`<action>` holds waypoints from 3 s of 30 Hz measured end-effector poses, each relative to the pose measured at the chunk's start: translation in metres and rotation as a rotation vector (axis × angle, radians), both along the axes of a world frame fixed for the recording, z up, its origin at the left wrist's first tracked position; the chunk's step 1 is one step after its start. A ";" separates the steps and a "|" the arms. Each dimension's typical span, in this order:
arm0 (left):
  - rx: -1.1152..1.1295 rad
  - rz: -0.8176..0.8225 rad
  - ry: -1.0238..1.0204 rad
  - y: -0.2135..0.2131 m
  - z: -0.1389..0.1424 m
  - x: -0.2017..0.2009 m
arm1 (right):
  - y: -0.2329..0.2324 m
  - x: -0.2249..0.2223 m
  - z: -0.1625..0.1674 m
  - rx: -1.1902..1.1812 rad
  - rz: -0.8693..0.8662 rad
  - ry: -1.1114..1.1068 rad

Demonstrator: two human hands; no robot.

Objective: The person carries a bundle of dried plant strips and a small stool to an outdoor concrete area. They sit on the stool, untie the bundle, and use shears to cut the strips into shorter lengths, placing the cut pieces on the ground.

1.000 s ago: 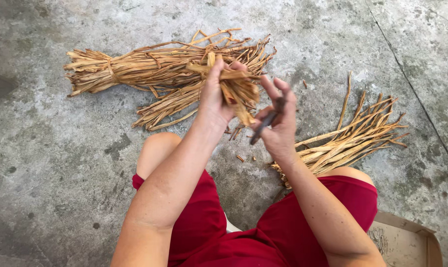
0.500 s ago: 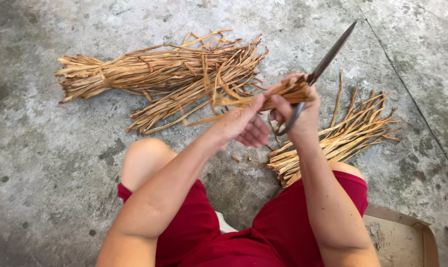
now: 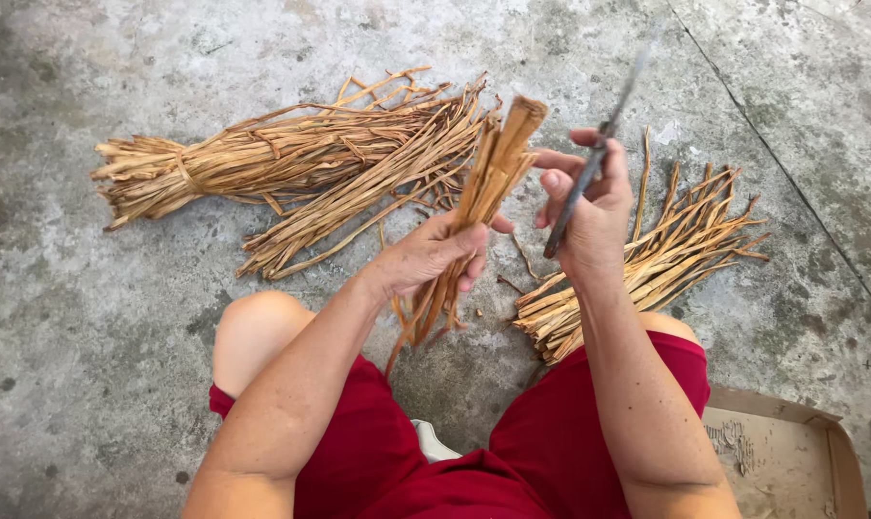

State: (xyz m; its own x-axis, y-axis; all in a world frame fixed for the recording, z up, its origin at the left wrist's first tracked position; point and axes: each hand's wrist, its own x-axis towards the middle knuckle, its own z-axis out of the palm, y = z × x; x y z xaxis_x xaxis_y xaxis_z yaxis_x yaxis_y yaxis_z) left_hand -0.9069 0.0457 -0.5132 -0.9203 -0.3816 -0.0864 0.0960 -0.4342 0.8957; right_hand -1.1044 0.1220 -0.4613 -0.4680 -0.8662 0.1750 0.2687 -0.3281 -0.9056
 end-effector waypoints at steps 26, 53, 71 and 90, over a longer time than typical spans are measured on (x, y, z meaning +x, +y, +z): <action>-0.272 0.083 -0.292 0.006 -0.004 0.018 | 0.024 -0.023 -0.011 -0.045 0.018 0.270; 0.063 0.411 -0.185 -0.007 0.018 0.060 | 0.040 -0.021 -0.005 0.378 0.376 0.859; 0.074 0.382 -0.256 -0.003 0.017 0.057 | 0.041 -0.016 -0.023 0.436 0.251 0.901; -0.016 0.163 -0.258 0.004 -0.002 0.048 | 0.035 0.008 -0.061 0.062 0.128 0.331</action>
State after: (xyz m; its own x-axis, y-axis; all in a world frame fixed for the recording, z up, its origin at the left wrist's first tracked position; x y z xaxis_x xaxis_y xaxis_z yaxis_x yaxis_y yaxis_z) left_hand -0.8591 0.0494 -0.5152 -0.7952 -0.5255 -0.3025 -0.0687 -0.4175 0.9061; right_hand -1.0964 0.1568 -0.5218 -0.2820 -0.9279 0.2438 -0.0071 -0.2520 -0.9677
